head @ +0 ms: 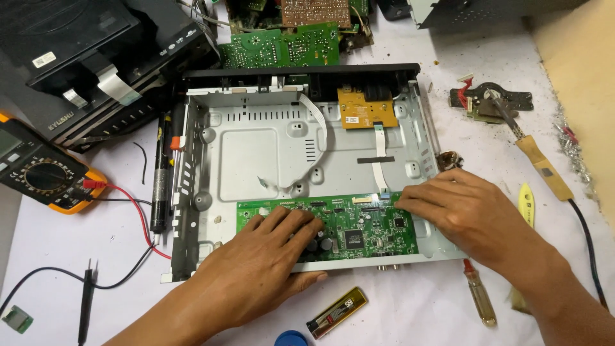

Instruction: The person works on an opened audio-video receiver chassis on a repair bench. They press and reseat the green main circuit board, lift and inspect a separate board, then position a power supply board into the chassis and route its ribbon cable, finally using a screwdriver on the assembly.

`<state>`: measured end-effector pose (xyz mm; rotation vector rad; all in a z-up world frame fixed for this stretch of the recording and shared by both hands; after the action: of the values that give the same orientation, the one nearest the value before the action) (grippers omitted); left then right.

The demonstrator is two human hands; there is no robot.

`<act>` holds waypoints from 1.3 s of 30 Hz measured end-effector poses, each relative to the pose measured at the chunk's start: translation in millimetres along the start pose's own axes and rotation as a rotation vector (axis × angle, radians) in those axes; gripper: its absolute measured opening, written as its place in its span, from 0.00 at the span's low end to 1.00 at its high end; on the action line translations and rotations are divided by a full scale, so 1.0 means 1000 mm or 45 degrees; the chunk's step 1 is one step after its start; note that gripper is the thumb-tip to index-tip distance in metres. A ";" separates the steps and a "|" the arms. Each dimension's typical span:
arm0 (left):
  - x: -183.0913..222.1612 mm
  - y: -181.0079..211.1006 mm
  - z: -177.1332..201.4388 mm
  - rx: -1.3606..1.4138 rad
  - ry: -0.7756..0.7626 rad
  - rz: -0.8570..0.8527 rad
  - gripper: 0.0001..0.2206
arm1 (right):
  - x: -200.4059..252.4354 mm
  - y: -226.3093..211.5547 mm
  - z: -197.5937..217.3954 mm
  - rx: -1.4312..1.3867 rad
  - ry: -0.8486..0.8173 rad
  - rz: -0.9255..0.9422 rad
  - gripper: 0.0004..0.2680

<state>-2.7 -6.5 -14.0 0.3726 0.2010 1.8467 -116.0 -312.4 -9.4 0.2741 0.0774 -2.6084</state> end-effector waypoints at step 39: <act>0.000 -0.001 -0.003 -0.033 0.045 -0.025 0.30 | -0.007 0.006 0.000 -0.111 -0.006 -0.106 0.14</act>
<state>-2.7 -6.3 -17.2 0.3194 0.2040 1.8355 -107.1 -314.3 -8.0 0.2387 0.2043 -2.6796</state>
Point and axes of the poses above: each hand's wrist, its own x-axis away from the middle knuckle, its own z-axis out of the back of the hand, y = z × x, the point moved 1 cm from there along -x, towards the middle knuckle, and after that the axes turned 5 degrees about -x, right-handed, at the moved point
